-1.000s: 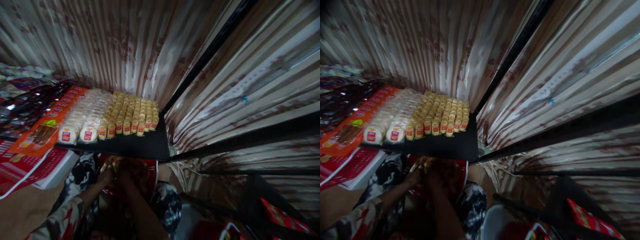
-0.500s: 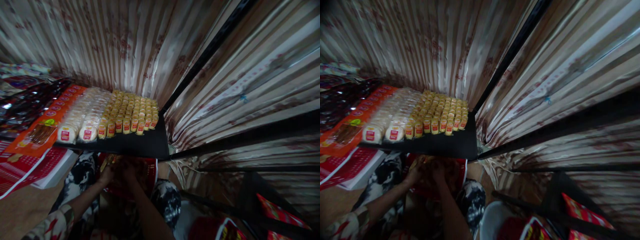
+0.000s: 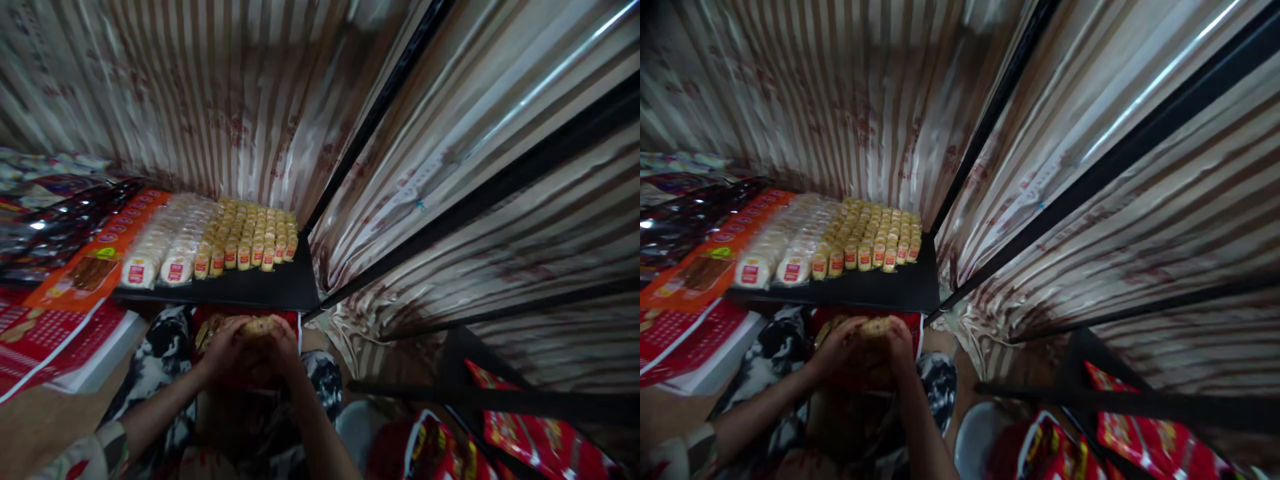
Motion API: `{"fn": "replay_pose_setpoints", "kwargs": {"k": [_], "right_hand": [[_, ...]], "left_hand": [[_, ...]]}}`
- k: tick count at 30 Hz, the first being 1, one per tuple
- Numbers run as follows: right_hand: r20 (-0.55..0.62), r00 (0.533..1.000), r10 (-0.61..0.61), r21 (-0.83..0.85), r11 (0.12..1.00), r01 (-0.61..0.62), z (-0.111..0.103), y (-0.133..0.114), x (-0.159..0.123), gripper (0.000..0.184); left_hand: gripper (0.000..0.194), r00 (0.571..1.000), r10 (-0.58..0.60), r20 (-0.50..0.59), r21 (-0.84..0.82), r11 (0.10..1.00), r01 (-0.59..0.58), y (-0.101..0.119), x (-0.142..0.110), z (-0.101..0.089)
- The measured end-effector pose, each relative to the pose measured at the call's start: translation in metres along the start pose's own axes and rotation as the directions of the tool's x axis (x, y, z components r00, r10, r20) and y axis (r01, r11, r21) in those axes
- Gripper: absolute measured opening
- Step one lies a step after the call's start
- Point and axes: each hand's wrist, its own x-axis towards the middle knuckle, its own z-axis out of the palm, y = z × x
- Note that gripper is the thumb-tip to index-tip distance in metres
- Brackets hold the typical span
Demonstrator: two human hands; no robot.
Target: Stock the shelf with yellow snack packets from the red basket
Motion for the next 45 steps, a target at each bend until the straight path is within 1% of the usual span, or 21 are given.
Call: {"fn": "replay_pose_setpoints", "kwargs": {"k": [2, 5, 7, 10, 13, 16, 19, 21, 22, 23, 24, 26, 28, 29, 30, 32, 35, 38, 40, 42, 45], "right_hand": [[0.008, 0.999, 0.049, 0.097, 0.994, -0.049, -0.003, -0.014, -0.007, 0.039], [-0.018, 0.99, 0.141, 0.177, 0.975, -0.136, -0.008, -0.032, -0.014, 0.038], [-0.03, 0.978, 0.205, 0.22, 0.956, -0.194, -0.009, -0.038, -0.017, 0.038], [-0.055, 0.949, 0.31, 0.272, 0.919, -0.285, -0.008, -0.042, -0.019, 0.038], [-0.104, 0.913, 0.394, 0.337, 0.878, -0.34, -0.006, -0.043, -0.019, 0.04], [-0.101, 0.894, 0.437, 0.349, 0.857, -0.38, -0.006, -0.043, -0.017, 0.042], [-0.088, 0.894, 0.438, 0.344, 0.856, -0.386, -0.006, -0.041, -0.016, 0.044], [-0.117, 0.911, 0.395, 0.348, 0.875, -0.335, -0.007, -0.042, -0.013, 0.043], [-0.13, 0.926, 0.354, 0.344, 0.892, -0.293, -0.007, -0.043, -0.011, 0.042], [-0.135, 0.945, 0.299, 0.332, 0.912, -0.241, -0.007, -0.046, -0.009, 0.041], [-0.131, 0.964, 0.231, 0.311, 0.933, -0.182, -0.007, -0.049, -0.006, 0.04], [-0.103, 0.991, 0.086, 0.26, 0.964, -0.056, -0.005, -0.058, 0.0, 0.038], [-0.091, 0.996, -0.016, 0.222, 0.974, 0.036, -0.002, -0.068, 0.007, 0.037], [-0.086, 0.995, -0.048, 0.213, 0.975, 0.066, 0.0, -0.072, 0.01, 0.036], [-0.081, 0.994, -0.07, 0.212, 0.974, 0.086, 0.003, -0.075, 0.012, 0.036], [-0.075, 0.992, -0.097, 0.211, 0.971, 0.111, 0.007, -0.078, 0.018, 0.035], [-0.096, 0.986, -0.136, 0.152, 0.977, 0.149, 0.007, -0.076, 0.029, 0.034], [-0.139, 0.975, -0.172, 0.083, 0.979, 0.184, 0.001, -0.074, 0.044, 0.037], [-0.172, 0.961, -0.215, 0.051, 0.973, 0.227, -0.006, -0.075, 0.059, 0.043], [-0.218, 0.936, -0.277, -0.013, 0.96, 0.281, -0.013, -0.077, 0.075, 0.046], [-0.243, 0.904, -0.352, -0.139, 0.935, 0.327, -0.018, -0.082, 0.101, 0.04]], "left_hand": [[0.047, 0.998, 0.048, 0.028, -0.008, 0.999, -0.048, 0.015, 0.001, -0.004], [0.036, 0.992, 0.095, 0.079, 0.011, 0.995, -0.096, 0.033, 0.004, -0.01], [0.03, 0.991, 0.086, 0.106, 0.034, 0.995, -0.09, 0.044, 0.008, -0.014], [0.031, 0.992, 0.046, 0.121, 0.054, 0.997, -0.053, 0.057, 0.015, -0.019], [0.032, 0.992, 0.029, 0.126, -0.005, 1.0, -0.029, 0.06, 0.024, -0.018], [0.036, 0.992, -0.024, 0.123, -0.106, 0.994, 0.037, 0.053, 0.033, -0.014], [0.034, 0.988, -0.068, 0.135, -0.182, 0.979, 0.093, 0.048, 0.041, -0.012], [0.03, 0.979, -0.135, 0.152, -0.263, 0.949, 0.172, 0.048, 0.043, -0.013], [0.029, 0.968, -0.19, 0.164, -0.333, 0.913, 0.236, 0.049, 0.043, -0.013], [0.027, 0.95, -0.251, 0.183, -0.424, 0.852, 0.307, 0.051, 0.042, -0.013], [0.024, 0.927, -0.308, 0.215, -0.524, 0.764, 0.376, 0.054, 0.039, -0.013], [0.019, 0.874, -0.377, 0.307, -0.695, 0.539, 0.476, 0.06, 0.034, -0.01], [0.015, 0.836, -0.382, 0.394, -0.788, 0.328, 0.522, 0.066, 0.029, -0.004], [0.014, 0.823, -0.375, 0.426, -0.809, 0.25, 0.532, 0.07, 0.028, 0.001], [0.013, 0.817, -0.37, 0.443, -0.826, 0.187, 0.533, 0.073, 0.028, 0.006], [0.012, 0.81, -0.392, 0.435, -0.857, 0.097, 0.507, 0.079, 0.032, 0.017], [0.009, 0.791, -0.476, 0.385, -0.889, 0.037, 0.456, 0.087, 0.045, 0.031], [0.008, 0.775, -0.516, 0.364, -0.889, 0.057, 0.455, 0.092, 0.059, 0.041], [0.007, 0.771, -0.528, 0.356, -0.868, 0.117, 0.482, 0.093, 0.067, 0.043], [0.007, 0.773, -0.547, 0.322, -0.825, 0.238, 0.512, 0.093, 0.075, 0.044], [0.013, 0.823, -0.532, 0.196, -0.716, 0.496, 0.491, 0.09, 0.088, 0.044]]}}
